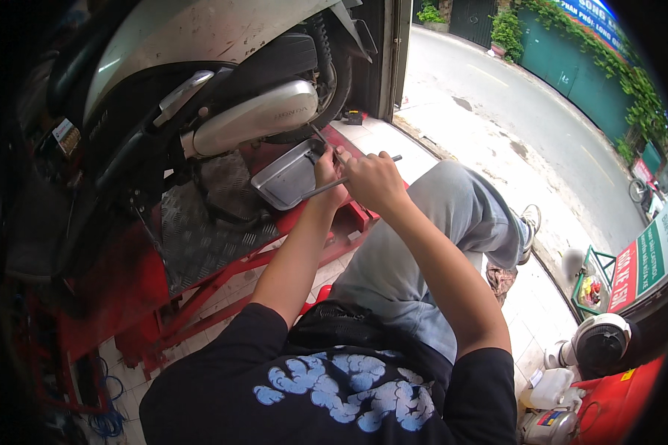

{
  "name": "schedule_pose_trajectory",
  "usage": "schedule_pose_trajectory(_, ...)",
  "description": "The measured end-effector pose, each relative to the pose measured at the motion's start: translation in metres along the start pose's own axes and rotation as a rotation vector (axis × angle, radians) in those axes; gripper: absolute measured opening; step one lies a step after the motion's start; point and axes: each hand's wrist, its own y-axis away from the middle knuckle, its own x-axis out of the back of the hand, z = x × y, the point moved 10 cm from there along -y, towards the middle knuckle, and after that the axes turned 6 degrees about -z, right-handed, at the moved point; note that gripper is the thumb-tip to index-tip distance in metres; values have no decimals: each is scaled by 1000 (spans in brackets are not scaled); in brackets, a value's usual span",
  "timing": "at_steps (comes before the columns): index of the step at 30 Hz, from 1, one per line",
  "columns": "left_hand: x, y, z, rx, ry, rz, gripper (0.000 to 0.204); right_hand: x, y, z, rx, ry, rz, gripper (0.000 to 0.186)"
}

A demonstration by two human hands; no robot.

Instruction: The person uses a T-handle socket wrench to loosen the drain bolt on the bottom of a scooter engine while a drain pan is positioned underneath.

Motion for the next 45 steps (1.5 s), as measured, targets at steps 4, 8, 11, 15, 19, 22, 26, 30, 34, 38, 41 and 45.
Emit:
schedule_pose_trajectory(4,9,-5,-4,-14,-51,32,38,-9,4,5,-25,-7,-26,18)
schedule_pose_trajectory(8,6,-1,-4,-26,-41,74,39,-9,4,4,-3,-2,-8,16)
schedule_pose_trajectory(11,10,-4,-2,-14,-42,35,39,-4,5,1,14,-21,25,14)
schedule_pose_trajectory(15,11,-3,1,-25,-35,75,38,-7,3,2,-5,-21,10,13)
schedule_pose_trajectory(19,12,-1,2,-22,-47,117,38,-12,2,3,-22,-26,-2,12)
schedule_pose_trajectory(22,8,-7,0,-26,84,-194,36,-10,0,1,-38,-31,-7,11)
schedule_pose_trajectory(26,16,5,-24,89,238,-212,33,-31,6,15,-109,-42,-96,12)
schedule_pose_trajectory(30,23,5,-50,248,353,-174,33,-31,11,21,-188,-135,-155,12)
schedule_pose_trajectory(34,10,9,-55,253,179,-294,30,-59,19,41,-237,-212,-236,17)
schedule_pose_trajectory(38,31,3,-50,124,-89,-250,23,-82,30,48,-237,-277,-272,29)
schedule_pose_trajectory(41,36,3,-50,170,-22,-253,19,-67,43,57,-331,-213,-221,50)
schedule_pose_trajectory(45,41,-3,-54,175,-2,-273,20,-66,56,71,-532,-86,-509,56)
